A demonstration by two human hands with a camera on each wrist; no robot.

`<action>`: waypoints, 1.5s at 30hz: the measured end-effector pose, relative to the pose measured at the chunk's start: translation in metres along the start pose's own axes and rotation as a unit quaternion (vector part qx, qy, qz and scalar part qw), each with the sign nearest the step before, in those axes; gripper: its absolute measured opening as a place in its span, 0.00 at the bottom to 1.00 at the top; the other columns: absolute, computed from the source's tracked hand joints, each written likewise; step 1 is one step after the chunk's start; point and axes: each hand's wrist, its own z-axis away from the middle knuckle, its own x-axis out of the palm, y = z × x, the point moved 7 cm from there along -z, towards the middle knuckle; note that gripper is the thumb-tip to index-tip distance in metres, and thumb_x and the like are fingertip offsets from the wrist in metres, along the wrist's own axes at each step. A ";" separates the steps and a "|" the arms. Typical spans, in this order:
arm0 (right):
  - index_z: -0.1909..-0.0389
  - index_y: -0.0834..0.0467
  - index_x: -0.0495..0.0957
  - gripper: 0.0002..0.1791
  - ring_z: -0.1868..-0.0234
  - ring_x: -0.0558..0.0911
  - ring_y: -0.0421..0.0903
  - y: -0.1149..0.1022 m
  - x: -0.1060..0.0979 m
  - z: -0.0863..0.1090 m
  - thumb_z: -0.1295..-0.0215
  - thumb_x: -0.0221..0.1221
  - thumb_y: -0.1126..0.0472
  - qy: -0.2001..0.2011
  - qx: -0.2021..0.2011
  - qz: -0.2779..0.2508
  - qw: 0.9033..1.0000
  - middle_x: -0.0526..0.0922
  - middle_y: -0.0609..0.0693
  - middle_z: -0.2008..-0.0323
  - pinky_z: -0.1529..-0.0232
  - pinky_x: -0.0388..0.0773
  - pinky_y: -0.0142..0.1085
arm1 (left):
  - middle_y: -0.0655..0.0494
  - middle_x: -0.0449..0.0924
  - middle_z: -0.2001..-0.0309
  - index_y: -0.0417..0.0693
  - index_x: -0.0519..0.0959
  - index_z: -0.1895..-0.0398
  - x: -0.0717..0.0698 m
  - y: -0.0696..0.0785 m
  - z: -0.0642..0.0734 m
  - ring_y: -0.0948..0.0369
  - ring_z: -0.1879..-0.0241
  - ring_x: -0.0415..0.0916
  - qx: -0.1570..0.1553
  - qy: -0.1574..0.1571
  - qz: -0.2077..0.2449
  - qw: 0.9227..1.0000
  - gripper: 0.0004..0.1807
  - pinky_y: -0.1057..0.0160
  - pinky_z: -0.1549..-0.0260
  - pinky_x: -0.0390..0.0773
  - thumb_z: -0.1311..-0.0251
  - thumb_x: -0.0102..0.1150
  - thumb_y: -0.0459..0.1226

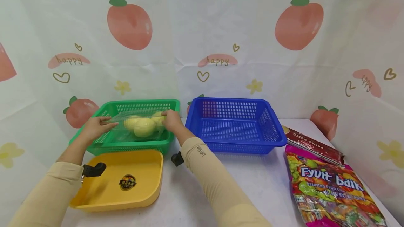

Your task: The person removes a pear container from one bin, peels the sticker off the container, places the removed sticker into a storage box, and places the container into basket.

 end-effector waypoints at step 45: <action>0.29 0.58 0.51 0.37 0.27 0.54 0.49 -0.007 0.007 0.047 0.34 0.53 0.50 -0.161 -0.076 0.037 0.983 0.51 0.54 0.27 0.29 0.55 0.43 | 0.24 0.62 0.39 0.28 0.56 0.34 0.003 0.006 0.016 0.32 0.43 0.62 0.007 -0.001 -0.079 0.997 0.38 0.39 0.49 0.71 0.37 0.53 0.46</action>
